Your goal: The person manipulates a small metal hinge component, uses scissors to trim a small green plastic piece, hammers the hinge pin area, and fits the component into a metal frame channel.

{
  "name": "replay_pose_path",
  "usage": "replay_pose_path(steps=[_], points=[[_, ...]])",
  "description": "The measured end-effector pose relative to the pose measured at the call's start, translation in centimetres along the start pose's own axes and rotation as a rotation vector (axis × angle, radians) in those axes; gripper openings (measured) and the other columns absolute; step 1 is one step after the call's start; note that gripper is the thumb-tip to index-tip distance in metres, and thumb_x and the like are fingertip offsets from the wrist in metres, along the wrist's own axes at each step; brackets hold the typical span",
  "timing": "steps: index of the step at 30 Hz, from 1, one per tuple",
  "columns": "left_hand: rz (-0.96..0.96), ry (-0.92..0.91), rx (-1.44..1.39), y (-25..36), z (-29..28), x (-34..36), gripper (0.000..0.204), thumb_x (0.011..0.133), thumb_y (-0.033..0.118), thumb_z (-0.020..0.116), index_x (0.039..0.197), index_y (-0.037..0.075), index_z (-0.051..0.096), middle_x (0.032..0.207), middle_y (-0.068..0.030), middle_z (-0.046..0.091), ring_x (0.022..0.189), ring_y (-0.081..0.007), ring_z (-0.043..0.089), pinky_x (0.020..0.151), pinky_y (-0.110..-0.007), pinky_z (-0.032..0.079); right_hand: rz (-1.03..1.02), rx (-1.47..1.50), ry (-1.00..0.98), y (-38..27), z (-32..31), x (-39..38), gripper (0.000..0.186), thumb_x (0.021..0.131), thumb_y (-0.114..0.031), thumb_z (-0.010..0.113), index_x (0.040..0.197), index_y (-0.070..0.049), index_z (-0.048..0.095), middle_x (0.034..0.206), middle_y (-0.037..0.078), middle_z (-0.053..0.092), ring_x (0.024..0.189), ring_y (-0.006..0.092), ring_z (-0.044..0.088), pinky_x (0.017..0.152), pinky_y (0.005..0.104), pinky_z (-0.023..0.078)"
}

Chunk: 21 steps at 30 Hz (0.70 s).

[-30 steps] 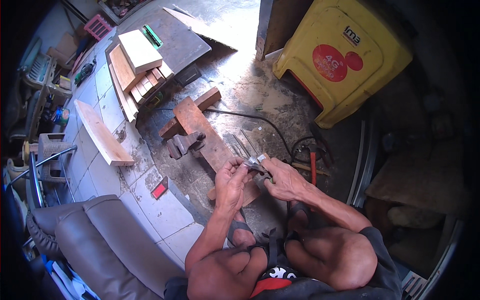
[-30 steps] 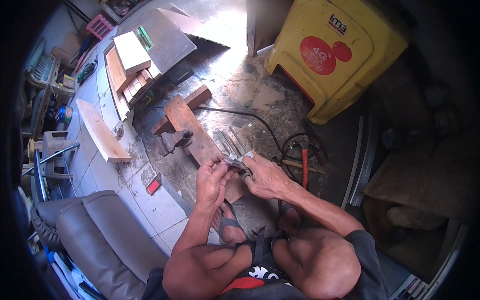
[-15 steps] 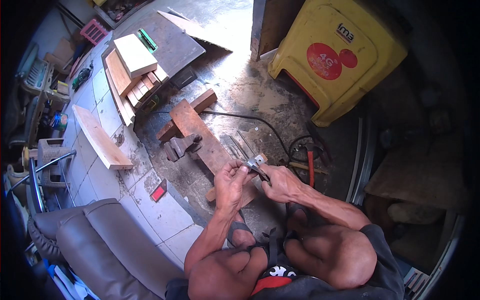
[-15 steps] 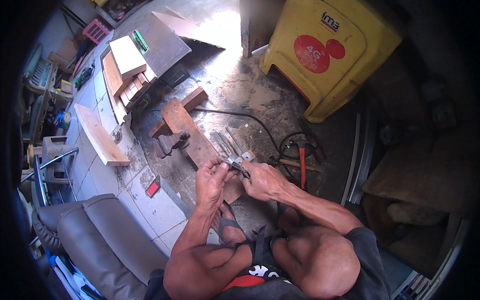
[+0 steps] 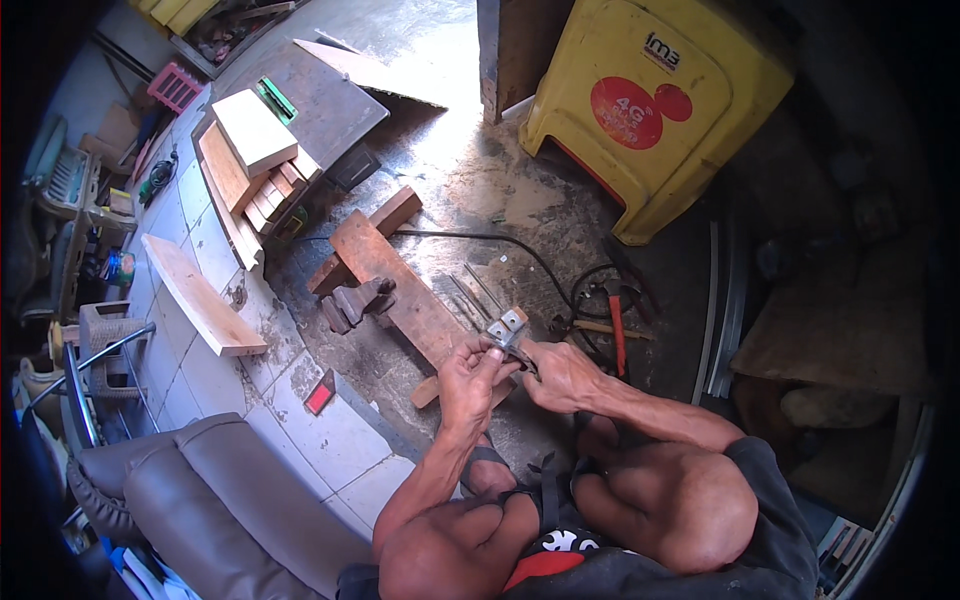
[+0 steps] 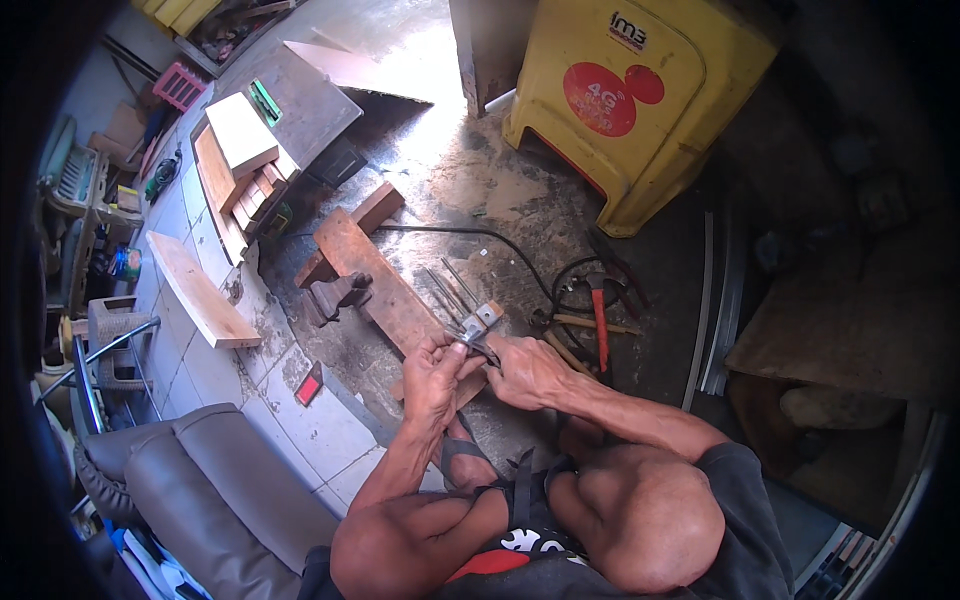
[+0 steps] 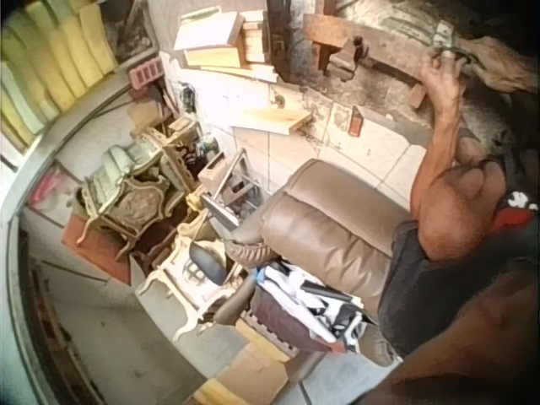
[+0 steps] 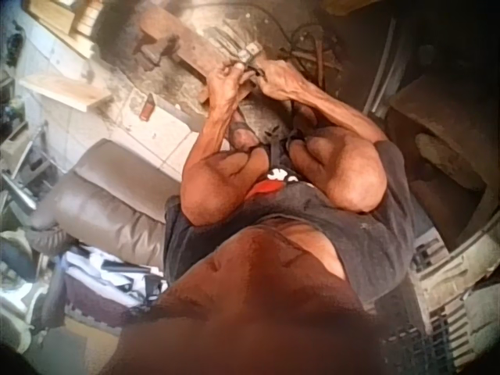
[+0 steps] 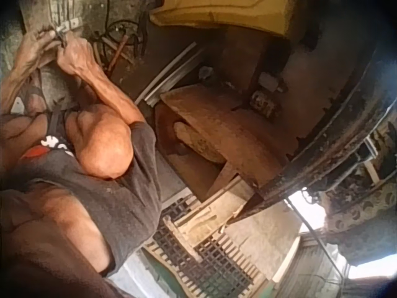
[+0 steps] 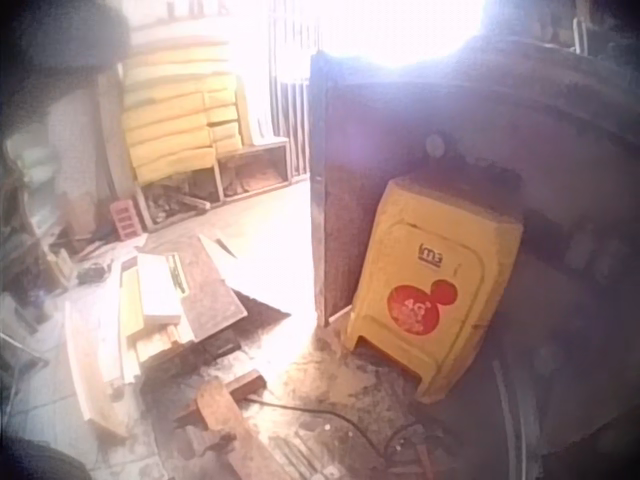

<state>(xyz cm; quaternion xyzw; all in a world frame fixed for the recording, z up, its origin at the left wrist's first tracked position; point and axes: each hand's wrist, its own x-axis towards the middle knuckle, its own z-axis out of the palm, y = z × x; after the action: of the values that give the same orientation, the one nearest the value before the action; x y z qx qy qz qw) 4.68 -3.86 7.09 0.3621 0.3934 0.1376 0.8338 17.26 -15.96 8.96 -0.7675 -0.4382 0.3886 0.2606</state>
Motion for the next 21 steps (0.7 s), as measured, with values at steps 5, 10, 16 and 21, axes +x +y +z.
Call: replay_pose_path(steps=[5, 10, 16, 21], points=[[-0.041, -0.007, 0.018, -0.5, 0.0, -0.2, 0.017, 0.099, 0.0, 0.059, 0.112, -0.007, 0.052, 0.102, -0.0164, 0.069, 0.09, -0.0227, 0.073, 0.082, -0.032, 0.064, -0.06, 0.02, 0.114, 0.4, 0.7, 0.0, 0.033, 0.085, -0.012, 0.058, 0.113, 0.004, 0.053, 0.091, 0.03, 0.065, 0.088, 0.0509, 0.064, 0.079, 0.0559, 0.051], [-0.105, -0.024, -0.041, -1.3, -0.3, -0.2, 0.016, 0.098, 0.003, 0.061, 0.11, -0.006, 0.054, 0.103, -0.0144, 0.067, 0.089, -0.0187, 0.071, 0.08, -0.03, 0.063, 0.084, 0.051, -0.054, 0.5, 0.6, -0.2, 0.03, 0.087, -0.015, 0.058, 0.11, 0.003, 0.052, 0.099, 0.033, 0.065, 0.094, 0.0521, 0.063, 0.081, 0.0582, 0.05], [-0.084, -0.036, -0.01, -2.5, -0.6, -0.6, 0.015, 0.099, 0.002, 0.061, 0.11, -0.004, 0.054, 0.099, -0.0129, 0.068, 0.09, -0.0223, 0.072, 0.084, -0.034, 0.063, 0.003, 0.007, 0.05, 1.7, 1.7, -1.0, 0.03, 0.087, -0.016, 0.058, 0.109, 0.003, 0.052, 0.091, 0.033, 0.066, 0.089, 0.054, 0.064, 0.078, 0.0592, 0.05], [-0.134, -0.066, -0.03, -3.6, -1.6, -0.6, 0.016, 0.097, 0.004, 0.064, 0.109, -0.004, 0.056, 0.097, -0.0117, 0.068, 0.09, -0.0191, 0.07, 0.084, -0.034, 0.062, 0.152, 0.031, -0.075, 1.0, 1.5, -0.9, 0.03, 0.088, -0.018, 0.059, 0.108, 0.003, 0.052, 0.086, 0.033, 0.067, 0.087, 0.0548, 0.063, 0.078, 0.0594, 0.05]])
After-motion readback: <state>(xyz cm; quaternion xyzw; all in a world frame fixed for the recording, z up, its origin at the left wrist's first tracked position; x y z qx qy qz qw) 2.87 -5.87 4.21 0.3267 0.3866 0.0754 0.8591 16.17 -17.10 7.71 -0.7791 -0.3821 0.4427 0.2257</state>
